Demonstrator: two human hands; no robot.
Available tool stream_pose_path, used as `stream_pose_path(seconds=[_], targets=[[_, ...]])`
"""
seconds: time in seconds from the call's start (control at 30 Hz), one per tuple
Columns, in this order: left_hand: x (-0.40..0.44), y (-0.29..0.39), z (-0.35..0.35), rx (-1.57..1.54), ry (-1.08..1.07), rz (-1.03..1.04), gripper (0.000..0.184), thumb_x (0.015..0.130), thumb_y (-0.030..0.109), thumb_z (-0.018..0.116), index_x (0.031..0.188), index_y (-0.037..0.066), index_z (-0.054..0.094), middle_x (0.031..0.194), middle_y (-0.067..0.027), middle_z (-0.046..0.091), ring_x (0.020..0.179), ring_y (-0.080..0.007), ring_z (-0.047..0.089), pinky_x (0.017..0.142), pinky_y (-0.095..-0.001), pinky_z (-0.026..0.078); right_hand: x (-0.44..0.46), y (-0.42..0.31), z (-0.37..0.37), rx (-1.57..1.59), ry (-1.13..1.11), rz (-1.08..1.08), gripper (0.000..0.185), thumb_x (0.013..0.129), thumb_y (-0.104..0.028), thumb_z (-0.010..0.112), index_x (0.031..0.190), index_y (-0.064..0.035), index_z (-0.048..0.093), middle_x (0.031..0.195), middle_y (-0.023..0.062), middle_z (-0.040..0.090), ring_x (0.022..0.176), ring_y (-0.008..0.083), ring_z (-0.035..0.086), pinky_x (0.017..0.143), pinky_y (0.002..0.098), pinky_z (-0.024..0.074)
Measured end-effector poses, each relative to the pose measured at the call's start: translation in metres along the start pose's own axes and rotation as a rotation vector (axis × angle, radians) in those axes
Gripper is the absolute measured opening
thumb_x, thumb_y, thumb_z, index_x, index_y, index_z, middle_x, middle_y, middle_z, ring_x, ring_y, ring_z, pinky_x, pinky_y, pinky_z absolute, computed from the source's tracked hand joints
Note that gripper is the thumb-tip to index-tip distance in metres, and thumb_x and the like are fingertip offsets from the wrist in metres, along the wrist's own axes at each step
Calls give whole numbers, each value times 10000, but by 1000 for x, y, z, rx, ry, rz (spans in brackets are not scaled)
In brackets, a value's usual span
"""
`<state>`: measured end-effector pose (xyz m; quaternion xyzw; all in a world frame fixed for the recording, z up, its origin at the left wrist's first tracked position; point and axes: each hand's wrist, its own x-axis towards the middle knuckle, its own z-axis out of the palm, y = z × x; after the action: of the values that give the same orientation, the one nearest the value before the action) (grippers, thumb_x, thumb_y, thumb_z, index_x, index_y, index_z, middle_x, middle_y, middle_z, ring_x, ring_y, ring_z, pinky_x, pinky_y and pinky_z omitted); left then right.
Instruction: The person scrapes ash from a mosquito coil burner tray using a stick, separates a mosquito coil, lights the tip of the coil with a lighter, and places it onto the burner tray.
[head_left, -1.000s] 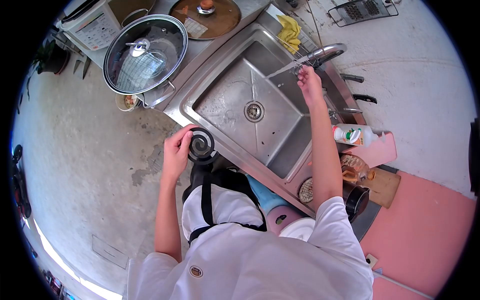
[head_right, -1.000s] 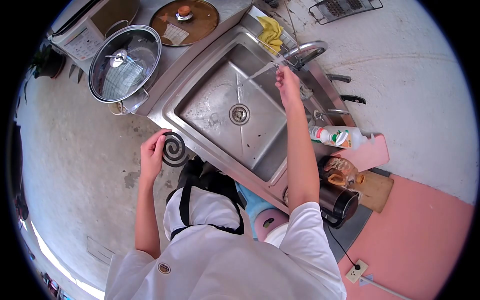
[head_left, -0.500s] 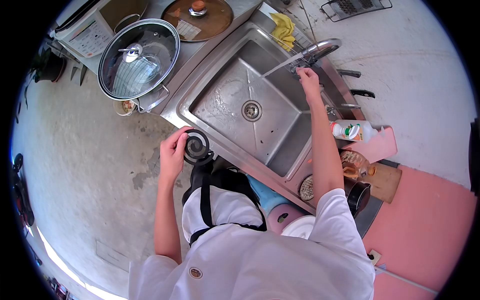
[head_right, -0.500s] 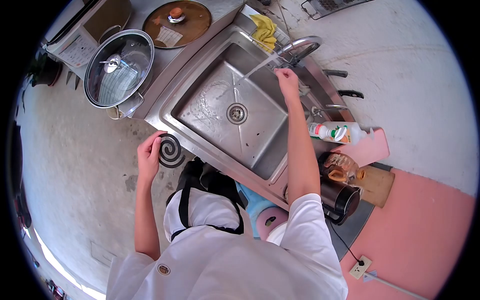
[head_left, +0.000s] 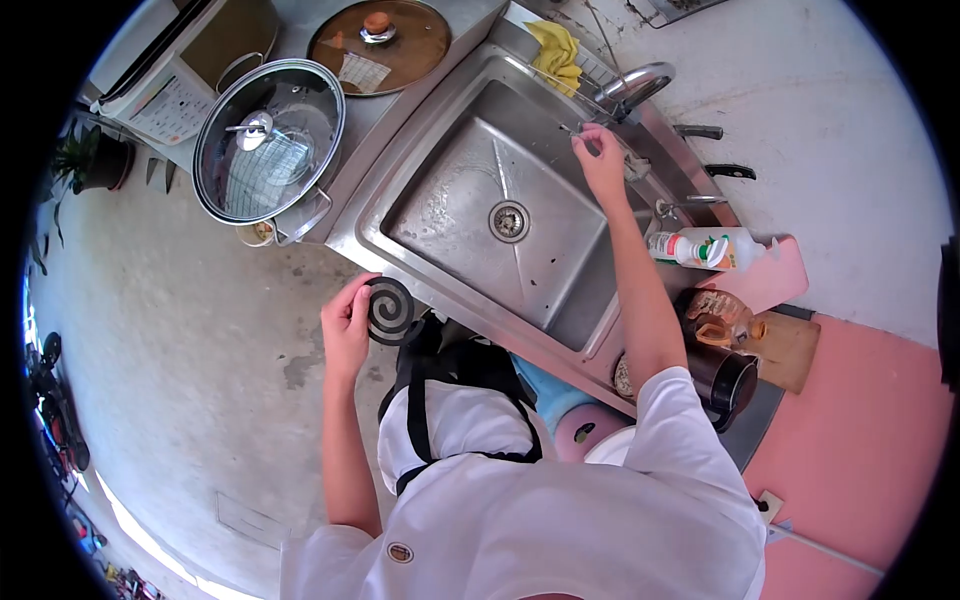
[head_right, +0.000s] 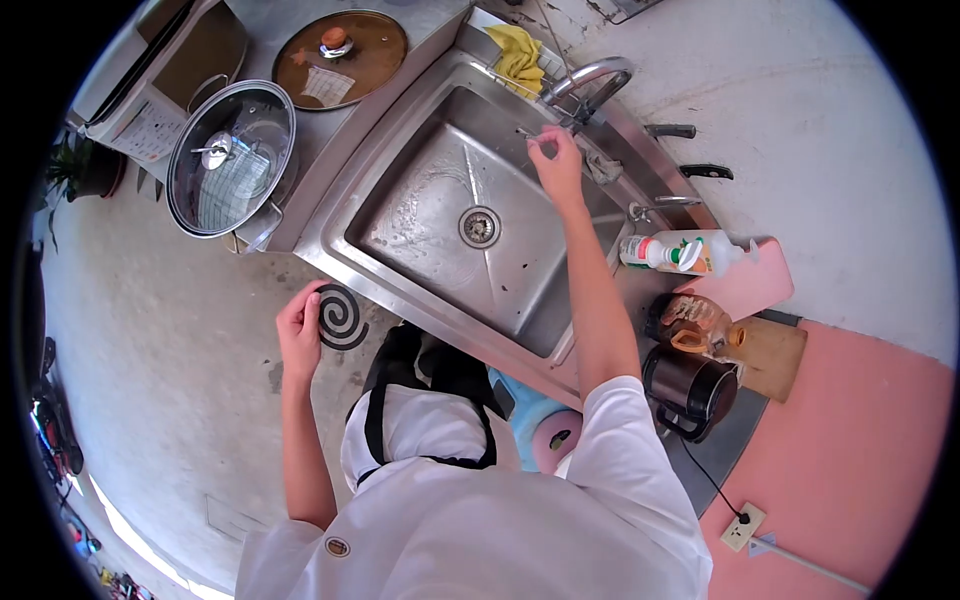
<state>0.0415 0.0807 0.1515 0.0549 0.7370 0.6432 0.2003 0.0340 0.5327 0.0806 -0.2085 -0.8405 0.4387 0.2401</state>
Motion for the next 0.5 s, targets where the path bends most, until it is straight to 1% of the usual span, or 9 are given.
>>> stream_pose_path(seconds=[0.03,0.1,0.13,0.17,0.2,0.27,0.3,0.37,0.5], targets=[[3,1,2,5,-4,1,213,949,121,491,1039,-4,638,626,70,439,533,-13,310,462,-203,242,-20,0,5,66,75,40,181,750,-173,703,801,-31,604,968,102,639,872,217,608,751,344,473],[1,0,5,-12,16,13,220,951,131,491,1044,-7,635,631,71,448,530,-10,321,463,-201,252,-92,57,10,-597,-480,293,185,796,-167,687,800,1,608,785,90,638,750,156,596,701,303,477],[0,-1,6,2,-4,13,220,951,131,491,1044,-7,635,631,71,448,530,-10,321,463,-201,252,-125,51,10,-534,-420,285,205,797,-186,691,814,3,614,759,87,630,729,152,585,679,296,469],[5,-1,10,1,3,45,224,953,137,491,1047,-6,636,633,72,453,529,-8,329,463,-198,258,-140,45,17,-473,-357,262,226,799,-205,696,829,6,620,732,85,623,708,148,575,657,288,462],[6,-1,12,-3,20,67,227,954,142,491,1049,-4,636,636,72,458,528,-6,338,464,-196,264,-139,30,23,-467,-356,264,226,799,-205,696,829,6,620,732,85,623,708,148,575,657,288,462],[8,6,14,-11,-14,-29,231,955,145,491,1058,-7,632,662,70,491,536,-2,355,468,-186,278,-157,-7,25,-167,-140,289,208,791,-182,700,885,-12,627,759,55,621,688,138,552,640,268,453],[11,8,20,-30,-12,-17,232,956,143,489,1058,-10,630,671,68,498,539,-2,355,469,-184,277,-168,-32,21,-159,-151,334,208,791,-182,700,885,-12,627,759,55,621,688,138,552,640,268,453],[19,7,33,-41,-17,6,232,957,141,488,1057,-14,629,679,66,504,542,-1,355,469,-183,277,-154,-84,12,70,-70,292,169,795,-121,694,901,-15,614,812,56,617,698,117,546,607,265,440],[29,6,55,-64,-90,70,230,957,138,490,1061,-16,626,699,62,519,547,2,354,470,-179,276,-159,-149,-14,28,-21,215,193,785,-87,696,943,-15,611,893,47,622,736,113,542,632,256,431]])
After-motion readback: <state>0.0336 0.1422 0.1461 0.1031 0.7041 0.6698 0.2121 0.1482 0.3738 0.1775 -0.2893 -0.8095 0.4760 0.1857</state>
